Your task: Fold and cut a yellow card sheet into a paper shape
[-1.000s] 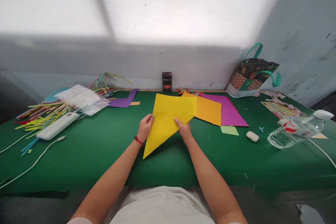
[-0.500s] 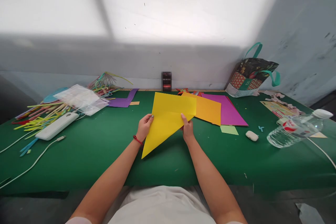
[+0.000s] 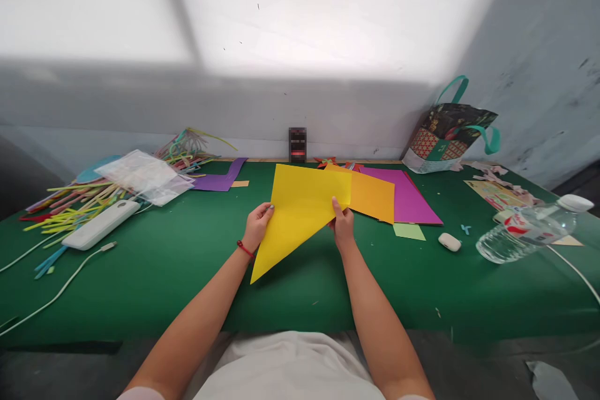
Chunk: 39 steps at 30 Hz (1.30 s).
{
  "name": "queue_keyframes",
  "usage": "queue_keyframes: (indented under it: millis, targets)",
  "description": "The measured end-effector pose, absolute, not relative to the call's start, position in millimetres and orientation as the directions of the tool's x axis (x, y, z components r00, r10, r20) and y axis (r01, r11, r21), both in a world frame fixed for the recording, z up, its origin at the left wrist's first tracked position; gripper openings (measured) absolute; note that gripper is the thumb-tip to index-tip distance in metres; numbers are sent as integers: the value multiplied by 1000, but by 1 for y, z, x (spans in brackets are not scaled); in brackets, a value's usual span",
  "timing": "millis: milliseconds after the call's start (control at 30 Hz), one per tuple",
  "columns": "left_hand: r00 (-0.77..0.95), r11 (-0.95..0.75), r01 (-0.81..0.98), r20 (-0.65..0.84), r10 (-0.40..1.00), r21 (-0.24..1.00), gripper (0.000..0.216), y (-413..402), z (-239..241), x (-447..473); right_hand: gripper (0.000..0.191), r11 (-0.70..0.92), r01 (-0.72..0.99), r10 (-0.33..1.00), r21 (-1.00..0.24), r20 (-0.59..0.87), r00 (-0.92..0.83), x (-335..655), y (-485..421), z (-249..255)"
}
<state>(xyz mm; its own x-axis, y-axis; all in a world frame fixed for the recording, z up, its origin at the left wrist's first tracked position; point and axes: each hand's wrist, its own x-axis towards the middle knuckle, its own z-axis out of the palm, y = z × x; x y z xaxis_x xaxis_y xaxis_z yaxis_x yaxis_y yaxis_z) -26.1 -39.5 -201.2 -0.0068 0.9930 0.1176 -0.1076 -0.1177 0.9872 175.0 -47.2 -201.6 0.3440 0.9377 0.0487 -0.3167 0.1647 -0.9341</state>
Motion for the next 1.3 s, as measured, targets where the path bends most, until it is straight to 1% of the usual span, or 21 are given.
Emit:
queue_keyframes:
  millis: [167, 300, 567, 633, 767, 1000, 1133, 1200, 1300]
  targets:
    - [9, -119, -118, 121, 993, 986, 34, -40, -200, -27, 40, 178, -409, 942, -895, 35, 334, 179, -46, -202]
    - [11, -114, -110, 116, 993, 987, 33, -42, -197, -27, 41, 164, -409, 947, -898, 26, 321, 179, -47, -201]
    - [3, -134, -96, 135, 991, 986, 33, -41, -199, -28, 37, 109, -450, 971, -886, -2, 239, 179, -45, -200]
    - [3, -142, -88, 143, 990, 986, 32, -40, -200, -28, 37, 75, -459, 978, -885, -24, 206, 177, -46, -201]
    - [3, -154, -76, 155, 988, 985, 32, -39, -202, -27, 38, -13, -417, 992, -909, -63, 106, 173, -49, -199]
    - [-36, -193, -47, 191, 981, 980, 29, -37, -204, -29, 34, -17, -347, 997, -938, -42, 62, 167, -50, -200]
    - [-129, -242, 4, 241, 962, 970, 30, -35, -209, -31, 36, -114, -230, 992, -966, -97, -81, 150, -52, -212]
    - [-149, -270, 50, 275, 950, 961, 31, -36, -211, -31, 37, -108, -204, 989, -973, -84, -124, 140, -54, -216]
    - [-140, -289, 89, 300, 944, 953, 32, -37, -212, -29, 37, -52, -222, 996, -974, -34, -84, 131, -59, -218]
